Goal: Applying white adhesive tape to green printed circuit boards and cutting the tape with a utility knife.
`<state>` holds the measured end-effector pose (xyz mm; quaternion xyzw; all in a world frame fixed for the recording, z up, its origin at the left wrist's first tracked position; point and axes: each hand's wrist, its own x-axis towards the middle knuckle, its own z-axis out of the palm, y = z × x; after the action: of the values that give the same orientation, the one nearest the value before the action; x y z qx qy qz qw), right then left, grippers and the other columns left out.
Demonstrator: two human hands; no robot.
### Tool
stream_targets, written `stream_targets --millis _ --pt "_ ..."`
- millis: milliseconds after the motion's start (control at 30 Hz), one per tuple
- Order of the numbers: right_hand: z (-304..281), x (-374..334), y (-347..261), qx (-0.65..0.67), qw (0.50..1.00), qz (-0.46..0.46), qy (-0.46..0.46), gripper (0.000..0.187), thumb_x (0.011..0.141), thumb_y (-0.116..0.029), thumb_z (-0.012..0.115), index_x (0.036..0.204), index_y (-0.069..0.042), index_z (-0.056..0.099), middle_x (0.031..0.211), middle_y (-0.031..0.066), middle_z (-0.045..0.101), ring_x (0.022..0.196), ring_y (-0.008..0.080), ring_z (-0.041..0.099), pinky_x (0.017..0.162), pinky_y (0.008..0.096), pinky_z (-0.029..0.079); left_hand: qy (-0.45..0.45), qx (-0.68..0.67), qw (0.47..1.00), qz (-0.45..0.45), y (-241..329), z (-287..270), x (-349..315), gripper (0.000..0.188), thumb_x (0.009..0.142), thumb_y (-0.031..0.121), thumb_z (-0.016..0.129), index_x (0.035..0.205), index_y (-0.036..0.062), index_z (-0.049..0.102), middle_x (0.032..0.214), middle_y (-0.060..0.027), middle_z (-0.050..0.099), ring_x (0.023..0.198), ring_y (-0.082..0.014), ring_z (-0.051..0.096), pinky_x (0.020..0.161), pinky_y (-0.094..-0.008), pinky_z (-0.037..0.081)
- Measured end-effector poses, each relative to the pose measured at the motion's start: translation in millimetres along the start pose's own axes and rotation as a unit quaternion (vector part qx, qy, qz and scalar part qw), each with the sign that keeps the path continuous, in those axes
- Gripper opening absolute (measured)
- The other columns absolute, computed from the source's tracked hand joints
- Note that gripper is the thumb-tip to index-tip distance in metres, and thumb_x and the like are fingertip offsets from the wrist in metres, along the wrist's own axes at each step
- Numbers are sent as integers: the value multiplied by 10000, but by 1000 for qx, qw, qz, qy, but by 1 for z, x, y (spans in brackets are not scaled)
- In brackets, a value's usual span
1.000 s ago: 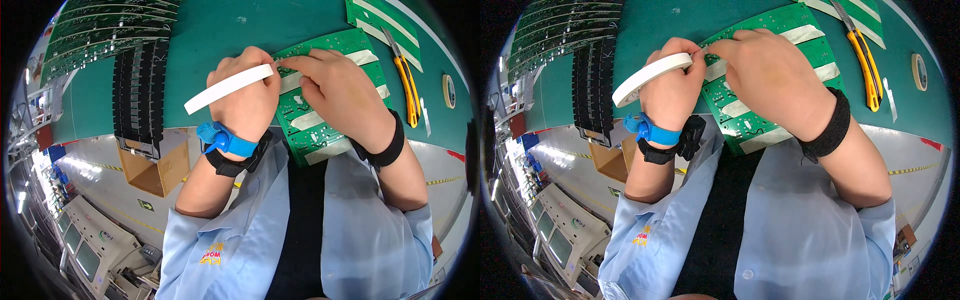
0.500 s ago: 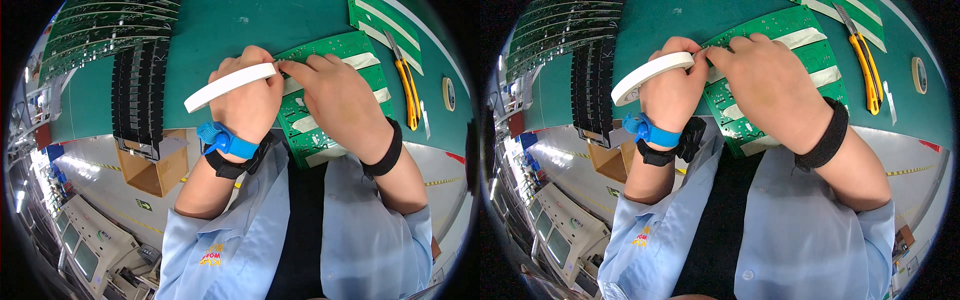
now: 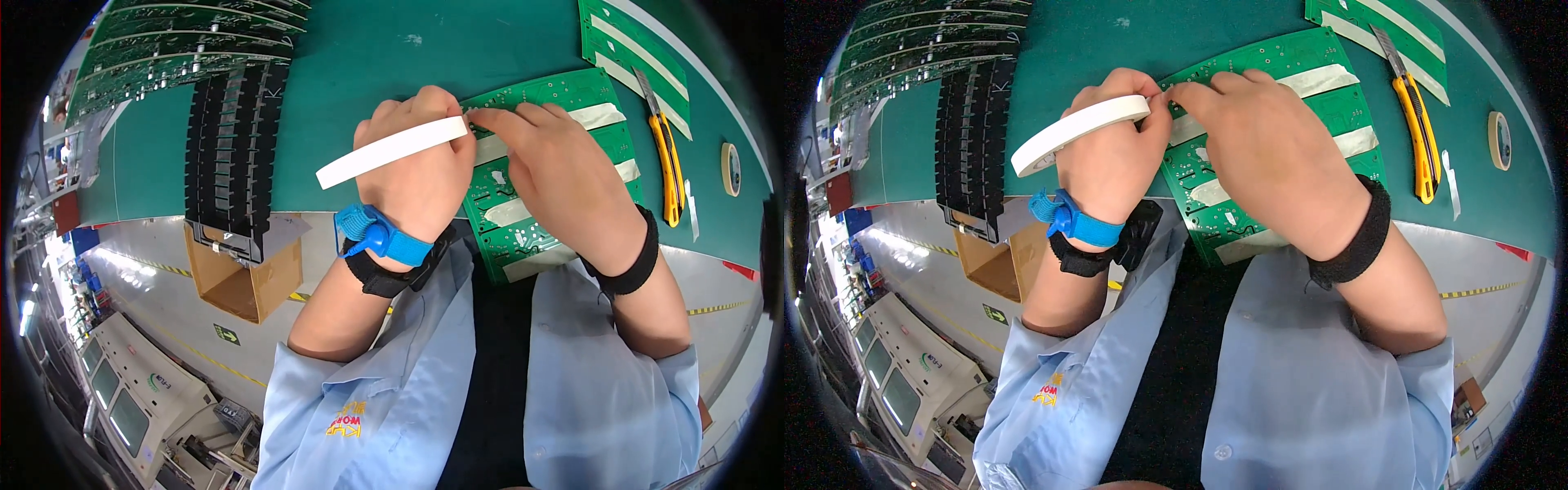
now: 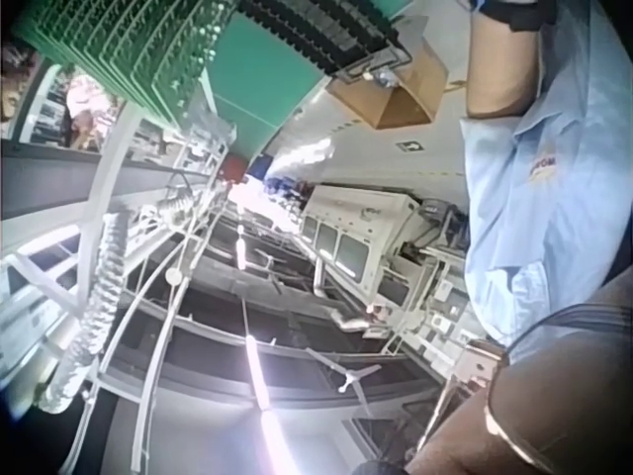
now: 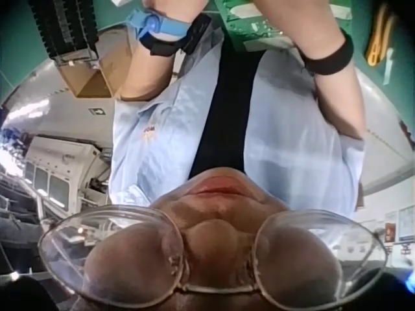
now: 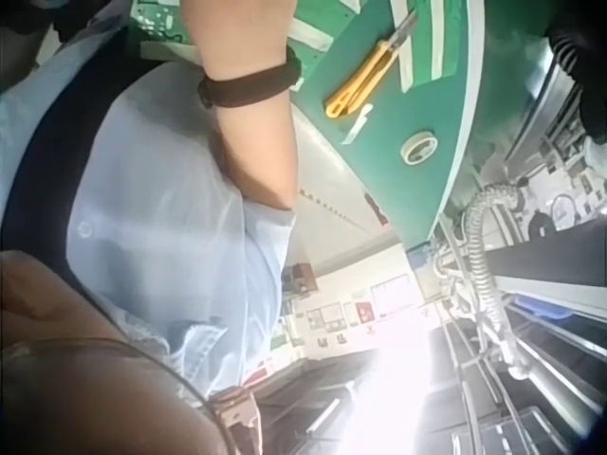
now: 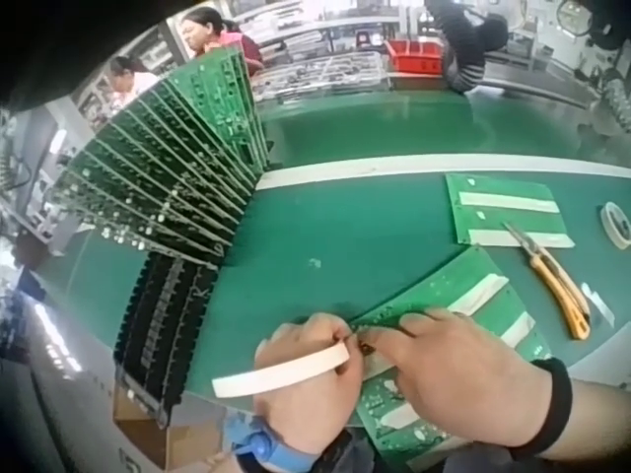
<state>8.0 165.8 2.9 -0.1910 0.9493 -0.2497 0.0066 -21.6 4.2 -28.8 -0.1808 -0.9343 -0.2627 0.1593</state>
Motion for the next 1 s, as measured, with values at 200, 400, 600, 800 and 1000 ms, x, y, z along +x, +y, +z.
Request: stream_targets --millis 200,400,600,800,1000 --pt "0 0 0 16 1000 0 5 403 795 49 513 1180 -53 572 907 156 579 878 348 546 772 429 462 -5 -4 1000 -8 0 0 -1 72 771 147 685 796 115 626 685 -117 609 637 -314 609 556 -420 496" --pt "0 -3 0 4 1000 -10 15 408 795 54 512 1185 -52 571 916 149 573 882 343 543 781 428 460 -21 21 999 -30 1 -1 -1 76 785 189 674 813 134 630 726 -112 612 644 -314 615 545 -418 502" --pt "-2 -3 -4 -6 1000 10 -6 440 786 60 512 1204 -64 569 890 147 561 887 339 540 778 424 460 -24 29 999 -34 2 -2 0 78 788 198 672 822 140 633 732 -112 614 650 -313 618 542 -416 503" --pt "-2 -4 0 17 1000 21 15 468 776 61 517 1221 -76 569 882 143 549 888 333 538 770 419 463 -19 28 999 -34 2 -1 -1 80 789 193 670 832 137 630 726 -114 612 658 -318 618 549 -418 503" --pt "-2 -5 -5 -30 1000 6 1 489 766 57 526 1231 -87 568 889 138 545 880 330 537 767 414 468 -27 14 999 -38 2 -4 1 98 792 181 665 848 114 621 737 -123 622 692 -330 620 585 -420 506"
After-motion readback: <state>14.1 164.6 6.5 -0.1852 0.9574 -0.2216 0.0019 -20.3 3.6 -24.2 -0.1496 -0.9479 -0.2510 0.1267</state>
